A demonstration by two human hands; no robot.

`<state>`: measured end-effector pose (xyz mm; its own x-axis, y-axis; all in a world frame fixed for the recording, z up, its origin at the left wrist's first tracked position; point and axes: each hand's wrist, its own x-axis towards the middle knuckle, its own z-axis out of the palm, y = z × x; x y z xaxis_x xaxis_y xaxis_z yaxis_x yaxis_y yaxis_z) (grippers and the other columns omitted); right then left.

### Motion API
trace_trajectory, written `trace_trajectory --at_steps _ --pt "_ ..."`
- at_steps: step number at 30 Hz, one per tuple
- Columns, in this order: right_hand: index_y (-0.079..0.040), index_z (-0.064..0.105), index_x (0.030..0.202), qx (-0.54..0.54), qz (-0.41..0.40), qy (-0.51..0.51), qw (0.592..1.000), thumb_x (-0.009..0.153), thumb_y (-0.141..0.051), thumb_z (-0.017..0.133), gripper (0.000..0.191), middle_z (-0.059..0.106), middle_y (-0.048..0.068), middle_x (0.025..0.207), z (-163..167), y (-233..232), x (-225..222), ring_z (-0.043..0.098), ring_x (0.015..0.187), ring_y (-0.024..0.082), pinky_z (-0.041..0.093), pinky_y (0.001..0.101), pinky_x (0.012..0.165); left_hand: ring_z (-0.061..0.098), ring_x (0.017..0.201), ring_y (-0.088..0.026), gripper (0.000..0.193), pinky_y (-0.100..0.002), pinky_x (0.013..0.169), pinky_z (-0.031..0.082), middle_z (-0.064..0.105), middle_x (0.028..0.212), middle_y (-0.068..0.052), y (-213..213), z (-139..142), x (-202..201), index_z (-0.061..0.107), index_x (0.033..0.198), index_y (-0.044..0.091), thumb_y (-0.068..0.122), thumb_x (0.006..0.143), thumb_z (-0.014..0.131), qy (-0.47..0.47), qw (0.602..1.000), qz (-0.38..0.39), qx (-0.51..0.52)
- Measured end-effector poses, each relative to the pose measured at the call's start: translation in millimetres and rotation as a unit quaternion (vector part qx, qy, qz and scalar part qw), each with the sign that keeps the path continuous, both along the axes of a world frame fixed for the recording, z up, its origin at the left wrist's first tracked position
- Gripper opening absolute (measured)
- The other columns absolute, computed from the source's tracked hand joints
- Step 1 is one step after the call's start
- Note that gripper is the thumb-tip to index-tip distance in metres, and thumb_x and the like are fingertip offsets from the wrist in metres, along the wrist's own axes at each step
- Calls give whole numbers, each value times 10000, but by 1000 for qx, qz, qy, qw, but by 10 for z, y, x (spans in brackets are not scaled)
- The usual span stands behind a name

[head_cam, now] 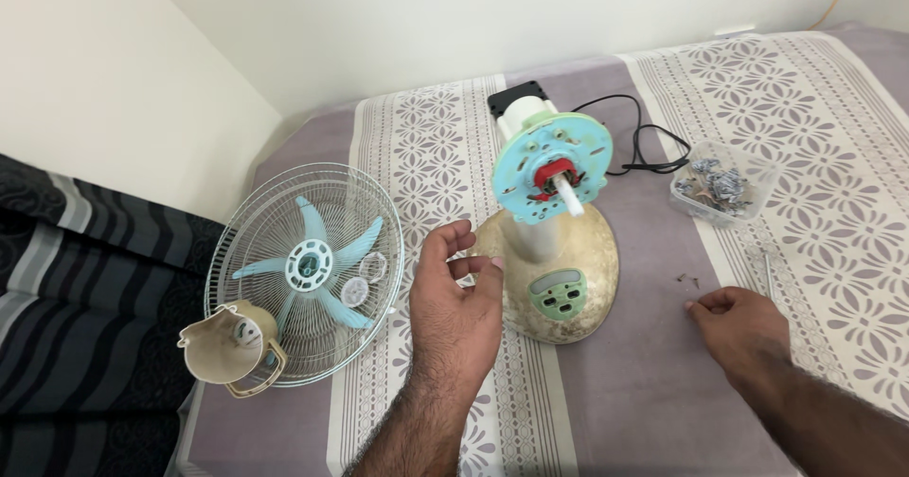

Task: The person repairs a pedestal fan on a bed, using a screwdriver to unscrew and remove the fan's motor housing and handle components, disconnecting wires, and handling small screws and parts. They then fit the blade assembly and front housing back onto the motor and tighten screws to reattach them.

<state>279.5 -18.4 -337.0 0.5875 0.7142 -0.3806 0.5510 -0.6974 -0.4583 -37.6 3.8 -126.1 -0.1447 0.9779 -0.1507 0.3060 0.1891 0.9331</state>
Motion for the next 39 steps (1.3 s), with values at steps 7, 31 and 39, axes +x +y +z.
trace_trajectory --at_steps 7,31,39 --pt "-161 827 1039 -53 -12 -8 998 905 -354 770 242 812 59 982 93 70 -69 758 897 265 598 433 814 654 992 -92 465 -275 804 609 606 1242 -53 -21 0 -57 501 1331 66 43 883 624 8 1000 10 -9" --pt "-156 828 1000 -31 43 -44 998 895 -326 789 203 805 69 970 -13 461 235 769 902 274 601 421 866 645 974 -103 468 -285 793 602 592 1227 -67 -180 27 25 490 1333 54 23 884 621 -8 1000 -15 -2" --pt "-153 822 1019 -48 91 -75 992 952 -395 717 272 818 100 989 -21 468 262 765 949 298 590 425 914 643 998 -109 491 -293 814 599 592 1228 -59 -238 27 120 471 1354 69 52 891 634 -17 998 -35 -43"
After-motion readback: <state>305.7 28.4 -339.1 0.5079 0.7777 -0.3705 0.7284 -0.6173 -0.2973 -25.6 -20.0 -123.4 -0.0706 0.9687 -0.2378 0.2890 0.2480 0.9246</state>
